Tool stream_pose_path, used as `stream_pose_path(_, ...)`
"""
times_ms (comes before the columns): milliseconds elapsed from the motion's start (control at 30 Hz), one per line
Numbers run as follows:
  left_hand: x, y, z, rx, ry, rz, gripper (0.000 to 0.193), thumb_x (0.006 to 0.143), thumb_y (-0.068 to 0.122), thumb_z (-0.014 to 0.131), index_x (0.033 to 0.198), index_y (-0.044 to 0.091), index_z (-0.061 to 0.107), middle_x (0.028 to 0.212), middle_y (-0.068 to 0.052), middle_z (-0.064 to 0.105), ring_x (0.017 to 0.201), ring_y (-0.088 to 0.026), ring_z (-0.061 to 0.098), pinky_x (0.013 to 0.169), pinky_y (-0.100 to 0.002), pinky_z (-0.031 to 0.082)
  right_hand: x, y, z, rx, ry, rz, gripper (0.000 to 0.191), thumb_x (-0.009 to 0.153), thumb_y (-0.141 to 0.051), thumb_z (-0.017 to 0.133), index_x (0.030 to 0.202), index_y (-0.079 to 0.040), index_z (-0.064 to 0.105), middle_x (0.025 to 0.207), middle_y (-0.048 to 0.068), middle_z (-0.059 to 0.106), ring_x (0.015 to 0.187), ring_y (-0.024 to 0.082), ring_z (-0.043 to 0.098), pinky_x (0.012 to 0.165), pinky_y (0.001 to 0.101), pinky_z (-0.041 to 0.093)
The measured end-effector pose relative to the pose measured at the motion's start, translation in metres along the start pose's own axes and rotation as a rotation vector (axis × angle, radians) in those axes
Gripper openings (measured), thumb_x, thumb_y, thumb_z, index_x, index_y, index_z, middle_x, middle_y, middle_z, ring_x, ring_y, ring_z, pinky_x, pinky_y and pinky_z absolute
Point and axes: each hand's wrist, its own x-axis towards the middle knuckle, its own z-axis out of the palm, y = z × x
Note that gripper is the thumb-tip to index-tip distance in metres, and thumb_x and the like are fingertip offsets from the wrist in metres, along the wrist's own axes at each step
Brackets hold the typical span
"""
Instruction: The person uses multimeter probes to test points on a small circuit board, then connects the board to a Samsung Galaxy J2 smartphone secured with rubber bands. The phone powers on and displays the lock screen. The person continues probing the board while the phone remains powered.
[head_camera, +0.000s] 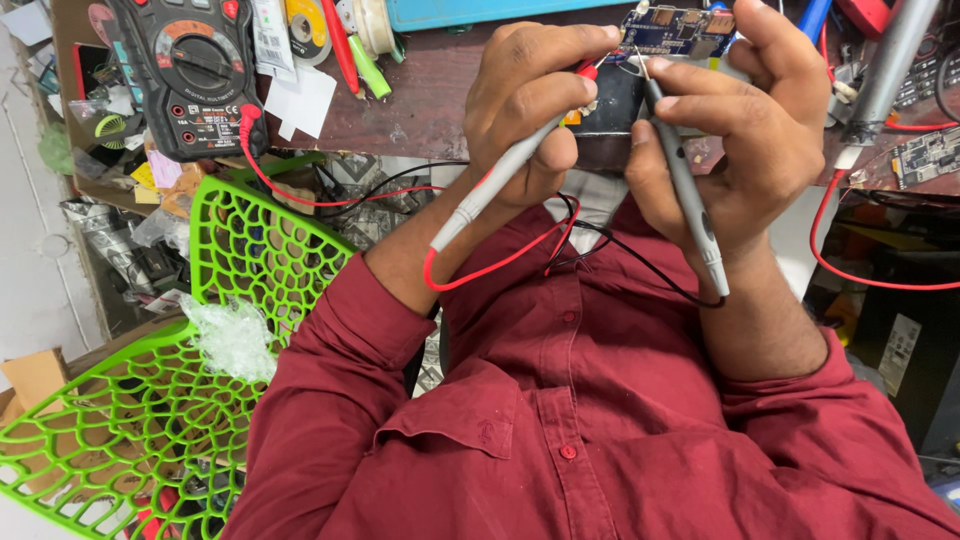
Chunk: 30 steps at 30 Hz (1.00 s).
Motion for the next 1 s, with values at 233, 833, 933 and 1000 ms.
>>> stream_pose_path(233,0.0016,-0.0006,0.0016,0.001,0.014,0.009,0.047,0.110,0.051,0.039,0.107,0.008,0.058,0.117,-0.016,0.070,0.097,-0.029,0.072,0.087,-0.042,0.055,0.0014,0.0010,-0.0015,-0.008,-0.008,-0.003,0.021,0.085,0.000,0.084,0.099,-0.001,0.069,0.117,0.015,0.078,0.133,0.037,0.057,0.100,0.0429,0.053)
stream_pose_path(833,0.0003,0.0011,0.0035,-0.007,0.029,-0.030,0.046,0.109,0.051,0.040,0.108,0.010,0.059,0.120,-0.013,0.069,0.096,-0.027,0.072,0.084,-0.037,0.056,-0.0055,0.0036,-0.0034,-0.032,-0.037,0.016,0.022,0.089,0.002,0.086,0.102,-0.002,0.069,0.122,0.015,0.078,0.131,0.034,0.057,0.099,0.0425,0.051)
stream_pose_path(933,0.0000,0.0014,0.0026,0.000,0.021,-0.035,0.045,0.109,0.051,0.039,0.109,0.010,0.058,0.120,-0.013,0.069,0.098,-0.027,0.072,0.084,-0.037,0.056,-0.0064,0.0045,-0.0032,-0.025,-0.036,0.017,0.022,0.091,0.001,0.086,0.104,-0.002,0.069,0.124,0.015,0.078,0.133,0.034,0.057,0.100,0.0423,0.052)
stream_pose_path(1000,0.0000,0.0009,0.0012,-0.004,0.019,-0.034,0.045,0.109,0.051,0.039,0.109,0.010,0.058,0.120,-0.013,0.068,0.098,-0.027,0.072,0.084,-0.038,0.056,-0.0062,0.0045,-0.0019,-0.025,-0.038,0.016,0.022,0.092,0.001,0.086,0.105,-0.003,0.069,0.125,0.015,0.077,0.133,0.034,0.057,0.101,0.0423,0.052)
